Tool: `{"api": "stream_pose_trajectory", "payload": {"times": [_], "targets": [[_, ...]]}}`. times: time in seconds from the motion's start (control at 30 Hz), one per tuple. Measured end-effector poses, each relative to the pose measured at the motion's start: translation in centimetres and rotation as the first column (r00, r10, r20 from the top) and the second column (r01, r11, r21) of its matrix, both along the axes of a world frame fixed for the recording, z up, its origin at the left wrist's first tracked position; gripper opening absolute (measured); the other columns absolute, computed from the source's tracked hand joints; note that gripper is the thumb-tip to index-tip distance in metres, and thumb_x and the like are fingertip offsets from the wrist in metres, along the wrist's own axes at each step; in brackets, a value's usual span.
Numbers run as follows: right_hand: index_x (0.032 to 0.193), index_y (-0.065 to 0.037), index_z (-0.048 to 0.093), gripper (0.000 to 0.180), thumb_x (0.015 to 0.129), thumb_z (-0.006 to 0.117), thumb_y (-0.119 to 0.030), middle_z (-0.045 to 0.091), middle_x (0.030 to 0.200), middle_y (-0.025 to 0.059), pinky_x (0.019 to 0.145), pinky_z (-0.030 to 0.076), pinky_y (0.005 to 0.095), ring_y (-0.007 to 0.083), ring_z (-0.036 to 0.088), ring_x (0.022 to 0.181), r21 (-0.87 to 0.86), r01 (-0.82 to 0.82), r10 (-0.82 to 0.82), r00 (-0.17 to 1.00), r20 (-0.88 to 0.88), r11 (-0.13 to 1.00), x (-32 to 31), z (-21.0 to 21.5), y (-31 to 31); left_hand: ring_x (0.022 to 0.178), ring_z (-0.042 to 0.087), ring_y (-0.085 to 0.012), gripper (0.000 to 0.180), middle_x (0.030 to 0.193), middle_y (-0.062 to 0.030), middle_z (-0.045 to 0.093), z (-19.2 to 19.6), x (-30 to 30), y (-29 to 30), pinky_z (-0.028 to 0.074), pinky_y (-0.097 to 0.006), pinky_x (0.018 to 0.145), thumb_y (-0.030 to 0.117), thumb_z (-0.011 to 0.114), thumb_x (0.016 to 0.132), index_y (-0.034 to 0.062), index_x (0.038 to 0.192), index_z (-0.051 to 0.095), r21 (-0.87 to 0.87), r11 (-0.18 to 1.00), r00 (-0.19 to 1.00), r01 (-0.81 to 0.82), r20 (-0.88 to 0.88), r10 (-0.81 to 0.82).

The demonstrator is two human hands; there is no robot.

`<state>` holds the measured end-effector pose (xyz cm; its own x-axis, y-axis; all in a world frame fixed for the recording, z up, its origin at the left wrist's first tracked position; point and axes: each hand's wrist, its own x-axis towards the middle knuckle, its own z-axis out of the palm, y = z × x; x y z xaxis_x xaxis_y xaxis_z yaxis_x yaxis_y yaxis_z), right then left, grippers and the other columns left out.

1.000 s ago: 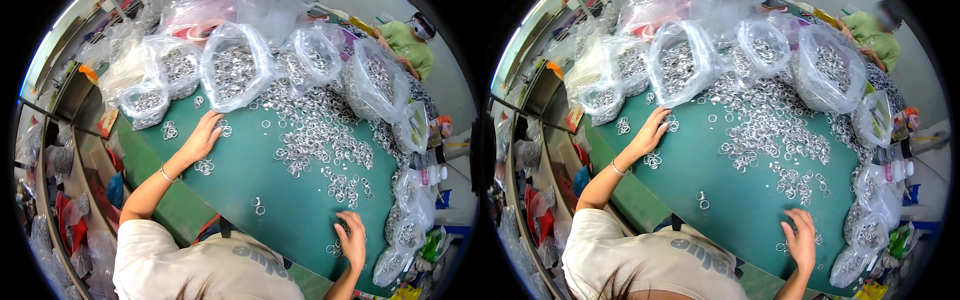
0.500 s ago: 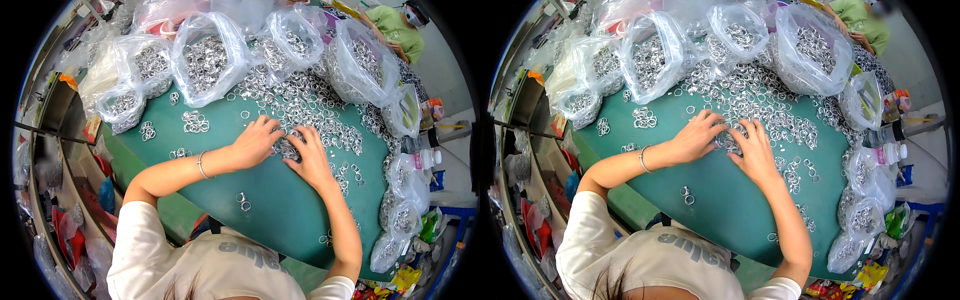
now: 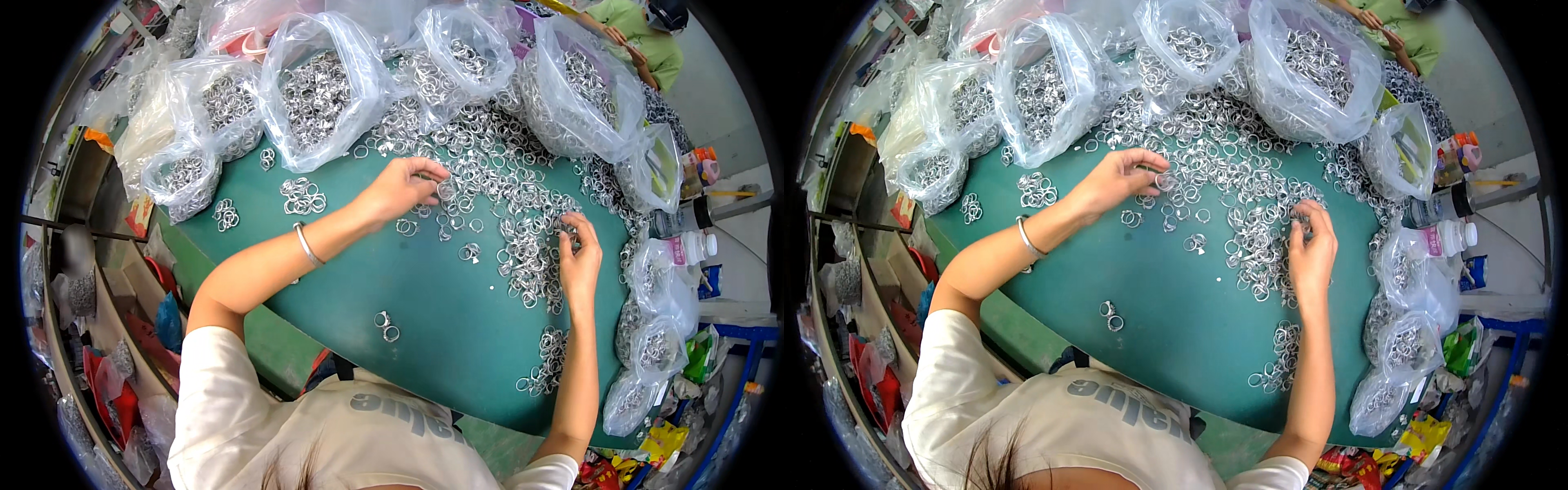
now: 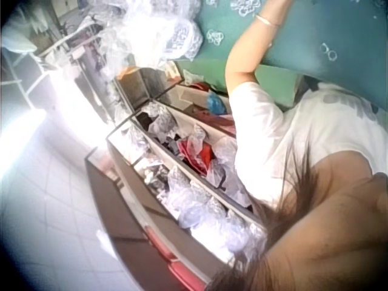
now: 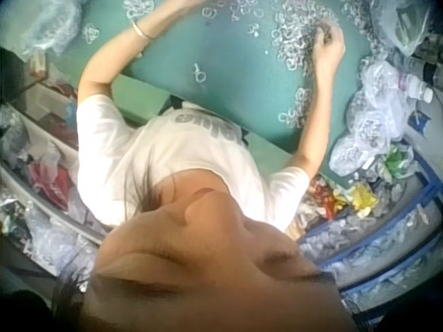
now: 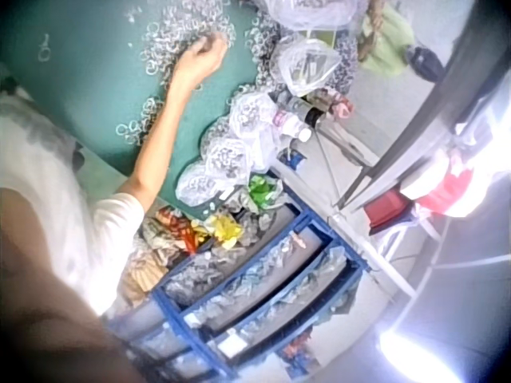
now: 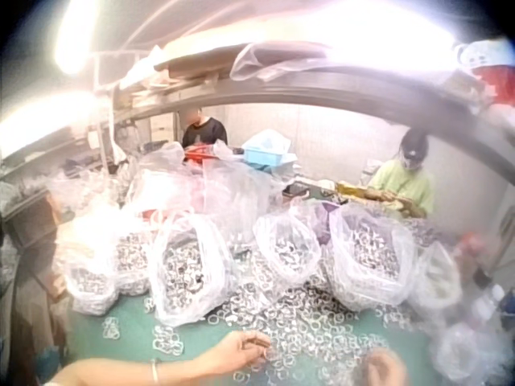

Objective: The person sorts and organizes small metal rings on a green work surface by hand, pulling them from piles and grouping them together.

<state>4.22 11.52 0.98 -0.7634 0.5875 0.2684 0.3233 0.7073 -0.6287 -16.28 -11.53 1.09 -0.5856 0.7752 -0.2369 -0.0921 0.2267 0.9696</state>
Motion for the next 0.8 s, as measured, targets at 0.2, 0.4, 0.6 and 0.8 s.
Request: {"api": "stream_pose_trajectory", "payload": {"times": [0.2, 0.4, 0.6, 0.8], "targets": [[0.095, -0.006, 0.066, 0.022, 0.074, 0.070, -0.008, 0.058, 0.104, 0.0072, 0.099, 0.031, 0.0476, 0.0261, 0.051, 0.105, 0.323, -0.212, 0.147, 0.966, 0.214, 0.923, -2.8, 1.3, -5.8, 0.096, 0.058, -0.0293, 0.026, 0.100, -0.0111, 0.057, -1.7, 1.2, 0.3, 0.048, -0.038, 0.083, 0.000, 0.063, 0.079, 0.0001, 0.105, 0.059, -0.069, 0.971, 0.566, 0.230, -0.802, -0.192], [0.085, -0.003, 0.064, 0.014, 0.073, 0.070, -0.006, 0.056, 0.102, 0.0079, 0.095, 0.033, 0.0463, 0.0265, 0.048, 0.105, 0.371, -0.391, 0.321, 0.917, 0.236, 0.842, -4.6, -1.3, -6.7, 0.097, 0.049, -0.0255, 0.017, 0.099, -0.0076, 0.052, -2.2, 3.2, 1.0, 0.037, -0.037, 0.079, 0.008, 0.063, 0.081, 0.0063, 0.098, 0.060, -0.251, 0.948, 0.399, 0.198, -0.862, -0.312], [0.081, -0.003, 0.062, 0.019, 0.068, 0.075, -0.004, 0.063, 0.090, 0.0080, 0.083, 0.042, 0.0371, 0.0268, 0.057, 0.088, -0.093, -0.423, 0.432, 0.893, 0.127, 0.901, 1.9, 2.7, -6.9, 0.098, 0.051, -0.0297, 0.022, 0.103, -0.0107, 0.054, -0.6, 4.3, -2.1, 0.041, -0.039, 0.083, 0.007, 0.064, 0.081, 0.0051, 0.102, 0.059, -0.195, 0.957, 0.545, 0.215, -0.789, -0.284], [0.081, -0.002, 0.060, 0.025, 0.064, 0.078, -0.002, 0.064, 0.083, 0.0078, 0.071, 0.044, 0.0329, 0.0224, 0.057, 0.075, -0.156, 0.007, 0.008, 0.995, 0.095, 0.988, 13.0, 4.0, -5.1, 0.103, 0.053, -0.0345, 0.030, 0.107, -0.0148, 0.055, 0.0, 4.8, -2.7, 0.044, -0.042, 0.088, 0.002, 0.066, 0.076, 0.0017, 0.105, 0.058, -0.254, 0.938, 0.552, 0.238, -0.759, -0.346]]}}
